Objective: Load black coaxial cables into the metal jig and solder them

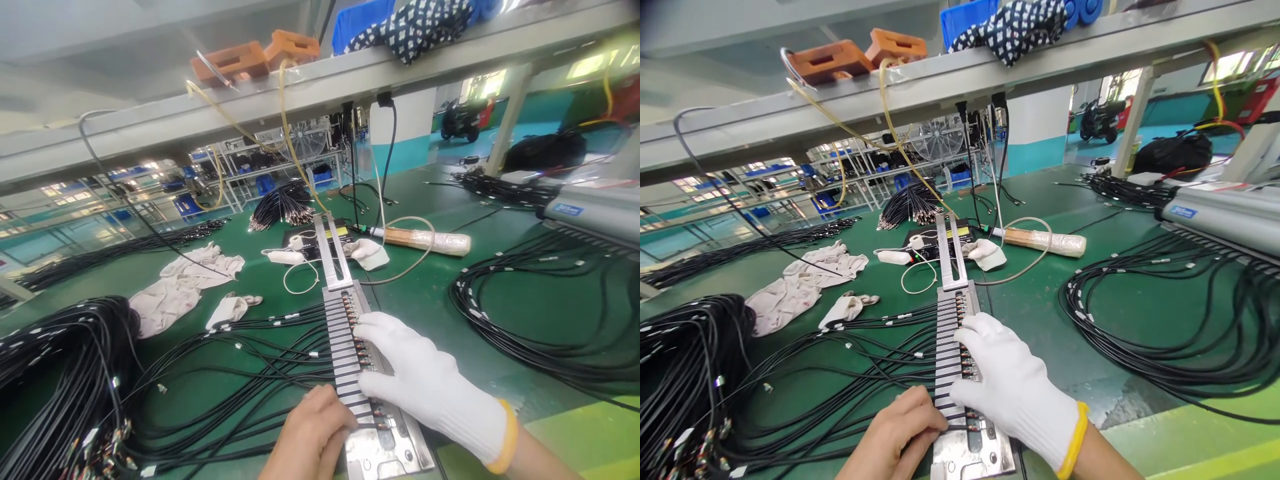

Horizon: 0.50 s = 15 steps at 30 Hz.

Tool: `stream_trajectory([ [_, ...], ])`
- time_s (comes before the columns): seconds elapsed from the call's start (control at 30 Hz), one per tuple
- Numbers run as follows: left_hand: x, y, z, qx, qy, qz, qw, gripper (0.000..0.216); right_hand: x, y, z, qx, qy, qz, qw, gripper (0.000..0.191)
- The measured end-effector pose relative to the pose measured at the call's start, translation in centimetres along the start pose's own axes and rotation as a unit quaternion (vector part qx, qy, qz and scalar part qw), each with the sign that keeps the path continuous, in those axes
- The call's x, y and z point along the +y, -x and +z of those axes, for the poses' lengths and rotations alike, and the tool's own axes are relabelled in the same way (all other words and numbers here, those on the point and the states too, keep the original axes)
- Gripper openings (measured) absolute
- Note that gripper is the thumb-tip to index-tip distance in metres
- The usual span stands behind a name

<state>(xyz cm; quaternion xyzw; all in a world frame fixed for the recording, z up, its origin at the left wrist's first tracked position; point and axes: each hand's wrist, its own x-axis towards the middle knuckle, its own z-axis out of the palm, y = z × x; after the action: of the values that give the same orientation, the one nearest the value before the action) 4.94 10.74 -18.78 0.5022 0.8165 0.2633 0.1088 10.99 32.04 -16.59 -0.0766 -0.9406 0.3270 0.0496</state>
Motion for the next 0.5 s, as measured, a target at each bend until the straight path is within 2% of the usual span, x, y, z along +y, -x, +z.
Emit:
stream_trajectory([
  [0.1, 0.1, -0.1, 0.0, 0.006, 0.003, 0.006, 1.000, 0.026, -0.7, 0.4, -0.4, -0.056, 0.034, -0.036, 0.997, 0.066],
  [0.2, 0.0, -0.1, 0.1, 0.013, 0.010, 0.031, 0.999, 0.026, -1.1, 0.5, 0.0, -0.109, 0.068, -0.042, 0.991, 0.072],
  [0.37, -0.1, -0.1, 0.1, 0.017, 0.033, 0.030, 0.999, 0.025, -0.4, 0.1, 1.4, -0.095, 0.091, -0.092, 0.987, 0.067],
  [0.5, 0.3, -0.2, -0.2, 0.012, 0.048, 0.028, 0.998, 0.024, -0.3, 0.1, 1.6, -0.133, 0.114, -0.059, 0.983, 0.074],
])
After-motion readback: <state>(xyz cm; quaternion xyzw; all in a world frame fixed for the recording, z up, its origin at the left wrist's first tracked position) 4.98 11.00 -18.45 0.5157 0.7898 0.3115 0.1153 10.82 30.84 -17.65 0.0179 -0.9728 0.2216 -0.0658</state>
